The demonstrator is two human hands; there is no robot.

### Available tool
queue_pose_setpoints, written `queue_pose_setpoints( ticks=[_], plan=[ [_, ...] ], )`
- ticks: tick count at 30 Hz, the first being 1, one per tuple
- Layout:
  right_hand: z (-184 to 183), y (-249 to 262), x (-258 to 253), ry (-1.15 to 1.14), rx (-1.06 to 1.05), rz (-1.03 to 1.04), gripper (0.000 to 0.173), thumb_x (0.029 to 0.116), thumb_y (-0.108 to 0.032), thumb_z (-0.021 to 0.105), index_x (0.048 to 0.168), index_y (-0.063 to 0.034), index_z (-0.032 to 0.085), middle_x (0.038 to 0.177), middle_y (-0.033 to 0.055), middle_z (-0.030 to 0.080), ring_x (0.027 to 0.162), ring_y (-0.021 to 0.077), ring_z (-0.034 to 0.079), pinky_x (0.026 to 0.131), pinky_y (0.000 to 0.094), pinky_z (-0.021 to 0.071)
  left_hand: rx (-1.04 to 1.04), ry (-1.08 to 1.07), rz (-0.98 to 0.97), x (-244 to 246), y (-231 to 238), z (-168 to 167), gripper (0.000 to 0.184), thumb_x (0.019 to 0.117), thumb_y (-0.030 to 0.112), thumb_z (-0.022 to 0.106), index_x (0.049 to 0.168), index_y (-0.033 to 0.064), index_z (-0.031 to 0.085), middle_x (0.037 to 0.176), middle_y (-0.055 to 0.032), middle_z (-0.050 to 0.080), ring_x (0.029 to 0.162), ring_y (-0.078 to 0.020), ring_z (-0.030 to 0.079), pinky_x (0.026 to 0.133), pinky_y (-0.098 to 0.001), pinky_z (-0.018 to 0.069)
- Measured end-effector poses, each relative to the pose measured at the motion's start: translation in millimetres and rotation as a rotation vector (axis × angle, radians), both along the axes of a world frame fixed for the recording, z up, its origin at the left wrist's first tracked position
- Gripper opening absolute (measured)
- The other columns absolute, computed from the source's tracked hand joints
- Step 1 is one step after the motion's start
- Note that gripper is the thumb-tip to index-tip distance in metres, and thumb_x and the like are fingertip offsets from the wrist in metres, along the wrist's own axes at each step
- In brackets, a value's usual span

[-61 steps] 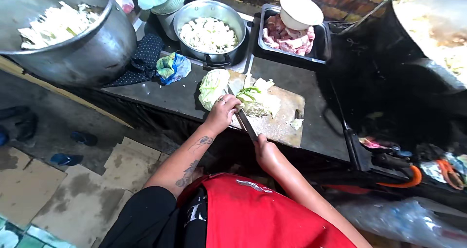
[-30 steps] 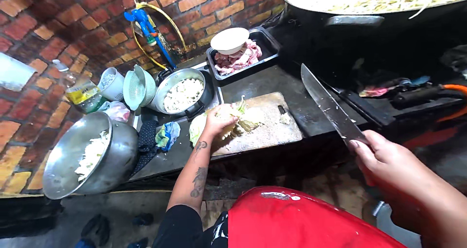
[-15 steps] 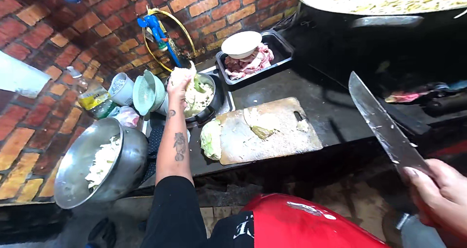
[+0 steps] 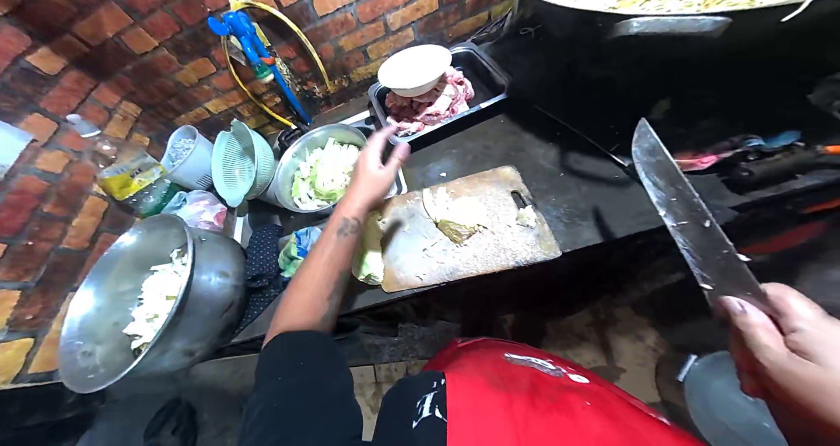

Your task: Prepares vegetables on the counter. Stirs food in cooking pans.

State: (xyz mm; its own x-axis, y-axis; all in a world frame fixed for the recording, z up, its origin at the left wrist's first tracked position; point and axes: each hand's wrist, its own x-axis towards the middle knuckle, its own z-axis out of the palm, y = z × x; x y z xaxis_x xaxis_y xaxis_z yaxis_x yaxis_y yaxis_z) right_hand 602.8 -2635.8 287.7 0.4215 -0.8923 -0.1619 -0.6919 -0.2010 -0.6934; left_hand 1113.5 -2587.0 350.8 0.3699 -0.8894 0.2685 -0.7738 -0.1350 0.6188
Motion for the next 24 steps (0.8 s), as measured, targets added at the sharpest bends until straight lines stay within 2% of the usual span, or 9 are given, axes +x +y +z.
queue_pose_setpoints(
  ticks=[4, 7, 10, 12, 13, 15, 17, 20, 24],
  plan=[
    [-4, -6, -2, -0.057, -0.069, 0.054, 0.048, 0.1101, -0.038, 0.034, 0.122, 0.0048, 0.052, 0.068, 0.0131, 0.055, 0.049, 0.0226, 0.057, 0.048, 0.0456, 0.0518, 0.318, 0.161, -0.070, -44, -2, -50, 0.067, 0.1076, 0.051, 0.042, 0.157, 0.0072, 0.038, 0.155, -0.0216, 0.046, 0.143, -0.0338, 0.047, 0.118, -0.0562, 0.0369],
    [2, -10, -3, -0.088, -0.095, 0.084, 0.047, 0.1101, -0.038, 0.035, 0.121, 0.0041, 0.053, 0.068, 0.0123, 0.055, 0.048, 0.0217, 0.056, 0.047, 0.0443, 0.0518, 0.364, 0.190, -0.117, -61, -8, -82, 0.077, 0.1020, 0.052, 0.057, 0.160, 0.0084, 0.032, 0.158, -0.0237, 0.041, 0.145, -0.0372, 0.044, 0.119, -0.0580, 0.0354],
    [9, -13, -7, -0.083, -0.081, 0.126, 0.048, 0.1100, -0.038, 0.036, 0.122, 0.0051, 0.053, 0.070, 0.0145, 0.057, 0.051, 0.0233, 0.058, 0.049, 0.0462, 0.0527, 0.325, 0.093, -0.183, -84, -7, -91, 0.102, 0.0816, 0.051, 0.084, 0.161, 0.0122, 0.032, 0.156, -0.0216, 0.045, 0.141, -0.0374, 0.047, 0.115, -0.0582, 0.0391],
    [7, -16, -9, -0.086, -0.079, 0.138, 0.048, 0.1098, -0.040, 0.036, 0.122, 0.0026, 0.053, 0.068, 0.0117, 0.056, 0.049, 0.0211, 0.058, 0.047, 0.0440, 0.0533, 0.343, -0.083, -0.220, -99, -10, -93, 0.118, 0.0650, 0.060, 0.091, 0.161, 0.0186, 0.034, 0.153, -0.0165, 0.049, 0.137, -0.0342, 0.052, 0.111, -0.0578, 0.0442],
    [6, -17, -10, -0.091, -0.086, 0.143, 0.048, 0.1097, -0.041, 0.036, 0.121, 0.0021, 0.054, 0.067, 0.0105, 0.055, 0.048, 0.0199, 0.058, 0.046, 0.0426, 0.0526, 0.357, -0.178, -0.244, -104, -12, -94, 0.121, 0.0610, 0.064, 0.091, 0.160, 0.0220, 0.036, 0.152, -0.0163, 0.049, 0.137, -0.0354, 0.051, 0.110, -0.0595, 0.0445],
    [7, -19, -11, -0.088, -0.099, 0.156, 0.048, 0.1098, -0.040, 0.036, 0.120, 0.0025, 0.054, 0.067, 0.0102, 0.055, 0.049, 0.0198, 0.057, 0.046, 0.0423, 0.0516, 0.395, -0.328, -0.273, -110, -17, -94, 0.115, 0.0623, 0.070, 0.086, 0.158, 0.0278, 0.040, 0.149, -0.0187, 0.051, 0.135, -0.0399, 0.049, 0.107, -0.0618, 0.0447],
    [9, -20, -11, -0.075, -0.088, 0.162, 0.046, 0.1099, -0.039, 0.036, 0.120, 0.0031, 0.053, 0.067, 0.0111, 0.055, 0.049, 0.0206, 0.057, 0.047, 0.0432, 0.0516, 0.382, -0.420, -0.286, -108, -23, -99, 0.092, 0.0727, 0.070, 0.079, 0.151, 0.0282, 0.053, 0.140, -0.0174, 0.058, 0.129, -0.0401, 0.053, 0.099, -0.0600, 0.0487],
    [6, -21, -13, -0.075, -0.060, 0.148, 0.045, 0.1096, -0.038, 0.036, 0.120, 0.0017, 0.054, 0.066, 0.0100, 0.054, 0.048, 0.0204, 0.057, 0.047, 0.0432, 0.0520, 0.340, -0.412, -0.305, -102, -32, -107, 0.053, 0.0889, 0.054, 0.071, 0.131, 0.0232, 0.071, 0.132, -0.0164, 0.063, 0.125, -0.0405, 0.055, 0.098, -0.0590, 0.0491],
    [3, -20, -15, -0.085, -0.069, 0.138, 0.044, 0.1090, -0.038, 0.036, 0.120, 0.0010, 0.054, 0.066, 0.0093, 0.055, 0.047, 0.0193, 0.057, 0.045, 0.0419, 0.0516, 0.170, -0.310, -0.294, -105, -32, -113, 0.024, 0.0889, 0.031, 0.073, 0.104, 0.0124, 0.079, 0.112, -0.0147, 0.070, 0.111, -0.0354, 0.063, 0.096, -0.0547, 0.0504]
  ],
)
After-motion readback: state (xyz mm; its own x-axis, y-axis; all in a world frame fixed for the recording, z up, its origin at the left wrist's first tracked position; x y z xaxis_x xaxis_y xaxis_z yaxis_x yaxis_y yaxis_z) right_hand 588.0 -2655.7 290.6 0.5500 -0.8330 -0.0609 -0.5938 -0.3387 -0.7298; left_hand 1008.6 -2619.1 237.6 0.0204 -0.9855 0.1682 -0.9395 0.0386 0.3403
